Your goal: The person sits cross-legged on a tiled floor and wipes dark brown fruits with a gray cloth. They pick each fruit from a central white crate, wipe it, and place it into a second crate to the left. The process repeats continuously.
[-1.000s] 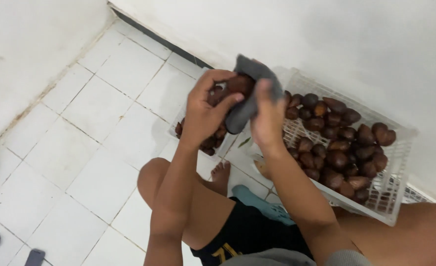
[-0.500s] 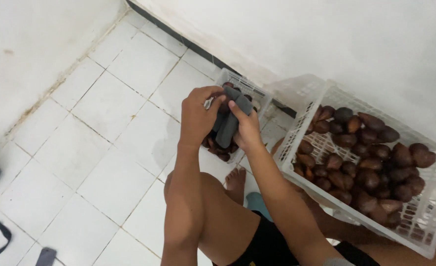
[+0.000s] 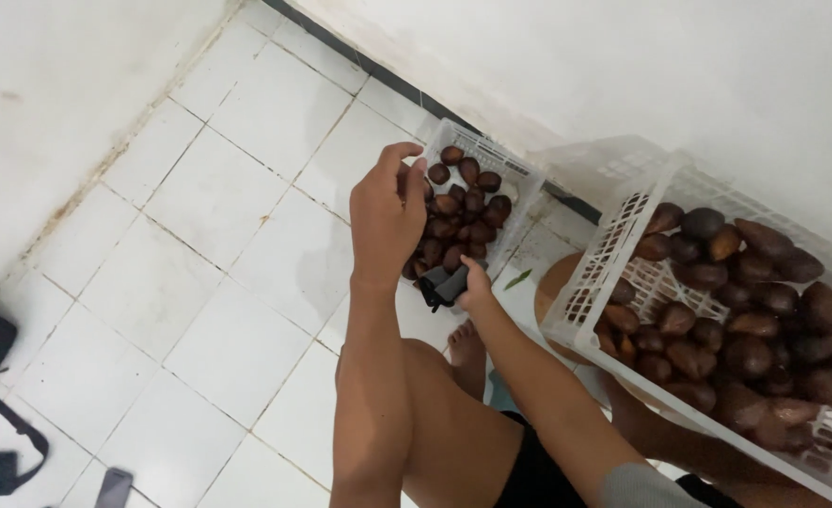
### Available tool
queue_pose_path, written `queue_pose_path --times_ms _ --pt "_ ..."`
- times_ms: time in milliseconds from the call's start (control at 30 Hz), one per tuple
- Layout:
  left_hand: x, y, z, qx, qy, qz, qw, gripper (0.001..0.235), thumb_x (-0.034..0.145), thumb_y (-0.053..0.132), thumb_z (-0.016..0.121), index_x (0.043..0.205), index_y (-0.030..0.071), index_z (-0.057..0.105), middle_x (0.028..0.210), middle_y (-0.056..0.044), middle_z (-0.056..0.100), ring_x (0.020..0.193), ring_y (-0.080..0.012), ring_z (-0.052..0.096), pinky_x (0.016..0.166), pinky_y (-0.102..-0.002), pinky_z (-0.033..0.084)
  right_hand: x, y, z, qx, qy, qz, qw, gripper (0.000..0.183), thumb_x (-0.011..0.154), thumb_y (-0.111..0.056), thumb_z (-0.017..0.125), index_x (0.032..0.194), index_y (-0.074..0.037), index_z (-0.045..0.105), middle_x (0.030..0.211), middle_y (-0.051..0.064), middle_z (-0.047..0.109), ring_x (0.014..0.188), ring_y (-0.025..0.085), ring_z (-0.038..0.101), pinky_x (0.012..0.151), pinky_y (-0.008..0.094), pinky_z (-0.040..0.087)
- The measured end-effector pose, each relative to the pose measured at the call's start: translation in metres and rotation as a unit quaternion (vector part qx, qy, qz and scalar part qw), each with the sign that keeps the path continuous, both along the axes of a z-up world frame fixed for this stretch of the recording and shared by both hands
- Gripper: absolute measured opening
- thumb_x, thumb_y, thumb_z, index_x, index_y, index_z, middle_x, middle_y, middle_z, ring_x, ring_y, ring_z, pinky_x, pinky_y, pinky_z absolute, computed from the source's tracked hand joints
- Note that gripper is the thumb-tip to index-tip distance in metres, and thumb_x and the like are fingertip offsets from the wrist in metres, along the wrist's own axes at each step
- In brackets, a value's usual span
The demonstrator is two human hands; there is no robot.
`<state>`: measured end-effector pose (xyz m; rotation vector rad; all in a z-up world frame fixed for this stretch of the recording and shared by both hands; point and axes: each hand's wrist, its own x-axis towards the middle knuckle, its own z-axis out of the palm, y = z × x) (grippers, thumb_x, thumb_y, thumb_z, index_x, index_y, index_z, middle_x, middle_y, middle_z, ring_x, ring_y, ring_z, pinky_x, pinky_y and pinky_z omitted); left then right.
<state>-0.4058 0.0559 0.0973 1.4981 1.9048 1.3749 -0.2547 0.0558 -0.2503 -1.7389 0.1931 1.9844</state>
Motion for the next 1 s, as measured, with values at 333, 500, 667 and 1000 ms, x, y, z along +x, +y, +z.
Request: queue_pose_path --times_ms 333,500,667,1000 --pt "0.007 0.015 -0.013 -0.036 0.077 -0.010 0.996 0.014 0.101 0.013 0.063 0.112 0.005 0.066 0.078 -0.013 0.072 0.075 -0.0281 0.071 0.068 -0.039 0.061 -0.025 0.026 0.051 0.006 0.031 -0.139 0.990 0.097 0.089 -0.037 0.082 0.162 -0.017 0.022 0.167 0.015 0.020 0.154 0.035 0.022 0.126 0.054 0.020" --pt "0.008 0.021 -0.020 -0.032 0.095 -0.025 0.995 0.017 0.103 0.021 0.062 0.114 0.008 0.066 0.080 -0.008 0.071 0.075 -0.0234 0.070 0.069 -0.036 0.060 -0.043 0.042 0.127 0.068 0.045 -0.149 0.986 0.097 0.095 -0.036 0.074 0.165 -0.012 0.011 0.171 0.016 0.004 0.157 0.037 0.000 0.128 0.058 0.002" --pt "0.015 0.022 -0.017 -0.034 0.097 -0.035 0.994 0.018 0.103 0.021 0.062 0.116 0.008 0.066 0.081 -0.008 0.071 0.075 -0.0224 0.069 0.069 -0.036 0.061 -0.038 0.054 0.091 0.048 0.013 -0.141 0.989 0.102 0.092 -0.038 0.078 0.164 -0.013 0.012 0.172 0.012 0.000 0.158 0.033 -0.002 0.127 0.056 -0.002" --pt "0.019 0.024 -0.015 -0.026 0.118 -0.046 0.992 0.020 0.102 0.021 0.063 0.117 0.008 0.066 0.083 -0.009 0.071 0.077 -0.0232 0.070 0.069 -0.036 0.062 -0.026 0.055 0.024 0.031 -0.035 -0.153 0.987 0.102 0.091 -0.035 0.081 0.164 -0.013 0.014 0.170 0.014 0.010 0.157 0.034 0.010 0.126 0.058 0.008"
